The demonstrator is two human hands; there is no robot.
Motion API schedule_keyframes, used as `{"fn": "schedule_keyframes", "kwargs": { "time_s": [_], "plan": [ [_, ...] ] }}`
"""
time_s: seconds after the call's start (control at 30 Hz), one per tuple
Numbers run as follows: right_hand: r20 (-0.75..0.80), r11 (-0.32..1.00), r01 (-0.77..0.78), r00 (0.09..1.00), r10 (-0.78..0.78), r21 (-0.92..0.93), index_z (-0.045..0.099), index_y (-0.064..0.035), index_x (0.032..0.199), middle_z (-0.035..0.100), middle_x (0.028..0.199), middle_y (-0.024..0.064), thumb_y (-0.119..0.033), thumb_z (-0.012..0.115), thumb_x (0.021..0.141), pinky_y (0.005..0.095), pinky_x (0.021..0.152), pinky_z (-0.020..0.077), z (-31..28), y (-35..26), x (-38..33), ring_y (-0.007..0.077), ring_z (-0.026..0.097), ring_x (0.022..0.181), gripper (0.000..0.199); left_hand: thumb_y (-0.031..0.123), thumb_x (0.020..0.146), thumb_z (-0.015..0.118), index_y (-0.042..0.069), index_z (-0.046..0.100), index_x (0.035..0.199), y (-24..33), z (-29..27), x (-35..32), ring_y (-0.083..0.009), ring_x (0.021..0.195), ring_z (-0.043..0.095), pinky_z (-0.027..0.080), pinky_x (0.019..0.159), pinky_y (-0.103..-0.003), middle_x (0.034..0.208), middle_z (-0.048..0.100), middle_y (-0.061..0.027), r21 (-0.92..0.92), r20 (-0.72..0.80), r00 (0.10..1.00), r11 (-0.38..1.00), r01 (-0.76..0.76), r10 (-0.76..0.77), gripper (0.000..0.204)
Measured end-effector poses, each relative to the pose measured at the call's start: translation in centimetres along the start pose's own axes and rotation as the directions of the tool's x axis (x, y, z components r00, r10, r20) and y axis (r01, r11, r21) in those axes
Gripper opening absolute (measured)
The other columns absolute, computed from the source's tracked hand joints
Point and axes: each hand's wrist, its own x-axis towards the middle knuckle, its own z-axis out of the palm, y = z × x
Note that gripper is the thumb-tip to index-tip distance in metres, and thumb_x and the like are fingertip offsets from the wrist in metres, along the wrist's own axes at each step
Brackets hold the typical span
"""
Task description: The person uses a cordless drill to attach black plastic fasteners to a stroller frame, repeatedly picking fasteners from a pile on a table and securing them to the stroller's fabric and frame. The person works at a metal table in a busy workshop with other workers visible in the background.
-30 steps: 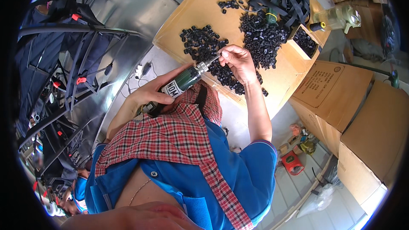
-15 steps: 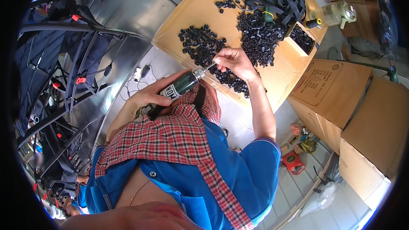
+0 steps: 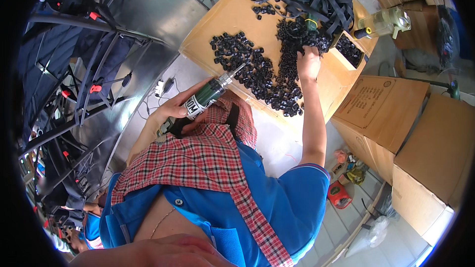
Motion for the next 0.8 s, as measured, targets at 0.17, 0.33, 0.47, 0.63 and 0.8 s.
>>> {"fn": "schedule_keyframes", "kwargs": {
  "time_s": [0.17,0.33,0.47,0.63,0.8],
  "plan": [
    [0.010,1.000,0.010,1.000,-0.010,0.006,0.072,-0.0043,0.087,0.069,0.085,0.0150,-0.004,0.066,0.076,0.0395,0.075,0.0546,0.1,0.9,0.9,0.0319,0.067,0.079,0.013,0.055,0.067,0.073,0.003,0.012,0.153,-1.0,0.2,-0.4,-0.0152,0.075,0.062,0.047,0.063,-0.024,0.110,0.059,-0.0157,-0.053,-0.027,0.991,0.990,-0.133,0.132,0.118],
    [0.035,0.999,-0.033,0.999,0.032,0.035,0.072,-0.0036,0.095,0.069,0.085,0.0137,-0.003,0.067,0.074,0.0352,0.073,0.0553,-0.6,-0.1,0.8,0.0266,0.068,0.075,0.022,0.050,0.066,0.073,0.002,0.012,0.153,-0.2,0.2,-2.0,-0.0154,0.072,0.061,0.046,0.062,-0.024,0.105,0.060,-0.0150,-0.130,-0.063,0.986,0.978,-0.162,0.155,0.116],
    [0.163,0.642,-0.171,0.984,0.073,0.747,0.070,-0.0009,0.105,0.069,0.088,0.0046,0.005,0.066,0.080,0.0240,0.072,0.0528,-5.3,-11.3,2.5,0.0112,0.065,0.075,0.025,0.044,0.065,0.074,0.003,0.010,0.153,1.2,0.7,-4.5,-0.0157,0.069,0.060,0.046,0.060,-0.025,0.094,0.061,-0.0142,-0.222,-0.117,0.971,0.947,-0.231,0.209,0.116],
    [0.078,0.302,0.008,0.959,-0.272,0.953,0.069,-0.0009,0.109,0.066,0.092,0.0043,0.010,0.065,0.084,0.0219,0.074,0.0526,-7.5,-27.4,0.5,0.0110,0.066,0.081,0.027,0.027,0.069,0.077,0.011,0.009,0.155,3.2,0.1,-10.6,-0.0139,0.056,0.055,0.044,0.050,-0.025,0.079,0.057,-0.0095,-0.325,-0.126,0.946,0.888,-0.325,0.300,0.110],
    [0.086,0.160,-0.013,0.884,-0.459,0.987,0.066,0.0030,0.111,0.064,0.097,0.0061,0.008,0.065,0.086,0.0231,0.079,0.0522,-7.2,-39.1,-2.2,0.0134,0.066,0.086,0.026,0.018,0.071,0.077,0.014,0.007,0.155,2.4,-1.8,-17.5,-0.0134,0.057,0.056,0.044,0.052,-0.026,0.081,0.056,-0.0079,-0.239,-0.301,0.854,0.834,-0.498,0.424,0.110]
  ]
}}
